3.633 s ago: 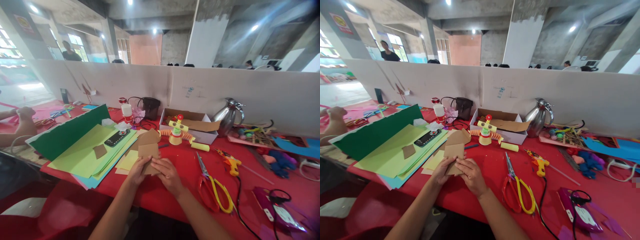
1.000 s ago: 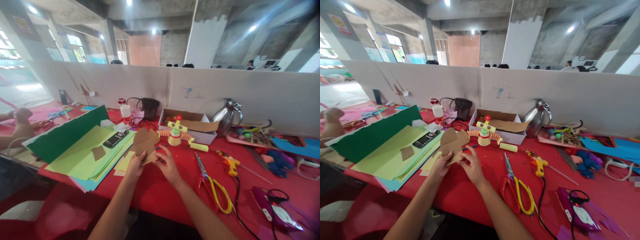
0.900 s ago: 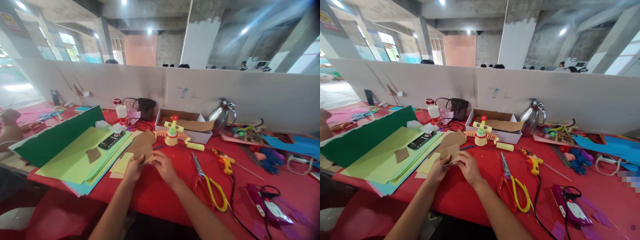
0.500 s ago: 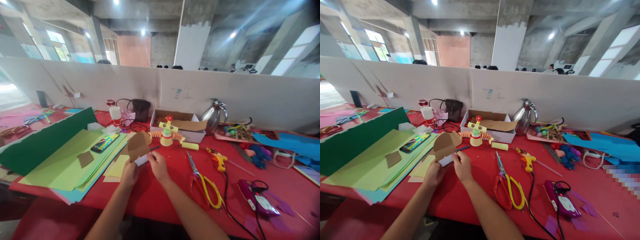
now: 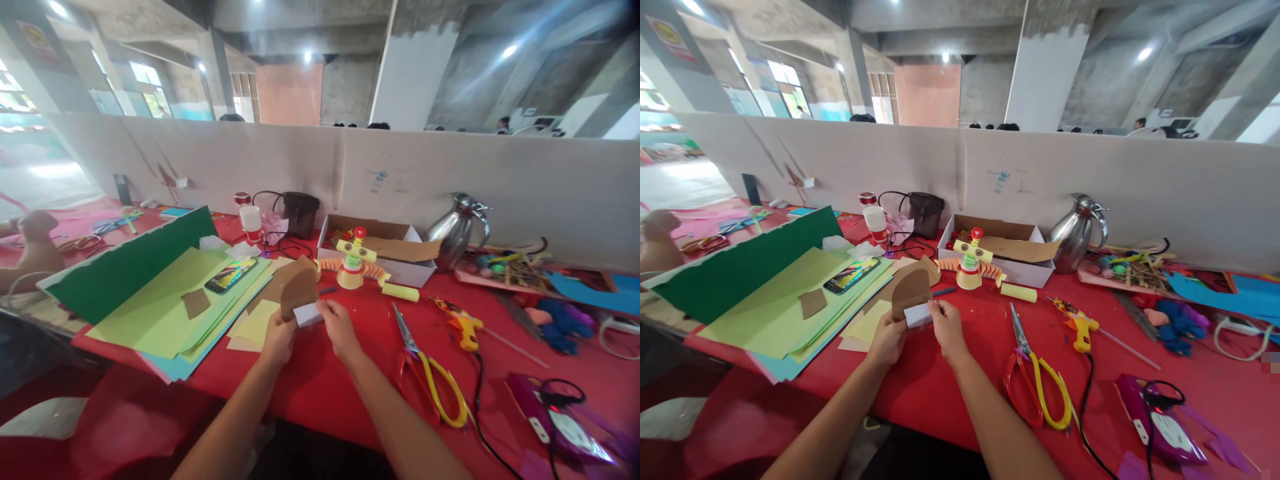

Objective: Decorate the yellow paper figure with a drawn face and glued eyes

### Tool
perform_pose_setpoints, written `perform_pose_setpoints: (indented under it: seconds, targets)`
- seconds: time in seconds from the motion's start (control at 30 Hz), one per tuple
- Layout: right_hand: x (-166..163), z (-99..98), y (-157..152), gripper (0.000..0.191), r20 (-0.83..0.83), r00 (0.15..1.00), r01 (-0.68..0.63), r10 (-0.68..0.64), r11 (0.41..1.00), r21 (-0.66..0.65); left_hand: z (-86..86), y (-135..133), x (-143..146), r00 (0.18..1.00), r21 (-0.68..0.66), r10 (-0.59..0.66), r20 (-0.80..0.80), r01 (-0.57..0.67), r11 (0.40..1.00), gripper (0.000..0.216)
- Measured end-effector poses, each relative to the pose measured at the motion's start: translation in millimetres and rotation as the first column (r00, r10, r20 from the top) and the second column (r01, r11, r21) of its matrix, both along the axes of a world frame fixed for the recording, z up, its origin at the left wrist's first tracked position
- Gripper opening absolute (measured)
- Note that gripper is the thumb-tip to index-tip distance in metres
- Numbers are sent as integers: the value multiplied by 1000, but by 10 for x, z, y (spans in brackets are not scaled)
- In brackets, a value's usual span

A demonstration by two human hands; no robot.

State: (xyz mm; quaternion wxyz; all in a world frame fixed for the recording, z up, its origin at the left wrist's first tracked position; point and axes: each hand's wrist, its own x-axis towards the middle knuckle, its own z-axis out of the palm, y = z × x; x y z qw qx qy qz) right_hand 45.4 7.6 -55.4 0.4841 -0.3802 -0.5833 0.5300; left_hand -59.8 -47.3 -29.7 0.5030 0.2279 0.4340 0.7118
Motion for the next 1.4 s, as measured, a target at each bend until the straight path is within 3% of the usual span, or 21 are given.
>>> perform_pose_setpoints:
  seconds: [0.13,0.33,0.47,0.63,0.73,0.83,0.97,1.13,1.3,1.4]
  targets:
    - [60,53,-45,37,1,999,-40,40,999,17,34,13,-41,996,-65,-49,73,54,996,19]
    - [3,-29,-23,35,-67,997,-41,34,993,-111,-65,23,-30,999,-15,35,-15,-36,999,28]
    - [-20,-28,-12,34,-144,990,-31,3,980,-198,-96,40,-52,998,2,-47,-31,47,999,30]
    - [51,84,-17,38,-253,967,-73,15,972,-223,-33,31,-122,978,-52,-173,113,179,982,27]
    - [76,159,-56,42,-277,960,-87,27,975,-206,12,-4,-168,996,-57,-38,79,43,997,35]
    - [79,227,-142,47,-257,957,-171,135,977,-125,56,-41,-224,991,-32,128,-41,-129,991,48]
    - [72,254,-258,36,-106,962,-248,250,968,37,96,-77,-319,973,-26,187,-135,-192,981,42]
    - [80,183,-269,21,-151,985,-62,87,985,160,162,-71,-358,987,-128,149,62,-141,982,19]
    - [138,228,-216,37,-172,982,101,-80,987,121,309,-6,-302,951,-194,140,276,-88,977,14]
    - [200,338,-224,47,-106,964,266,-245,922,283,342,29,-278,939,-157,128,318,-81,984,11]
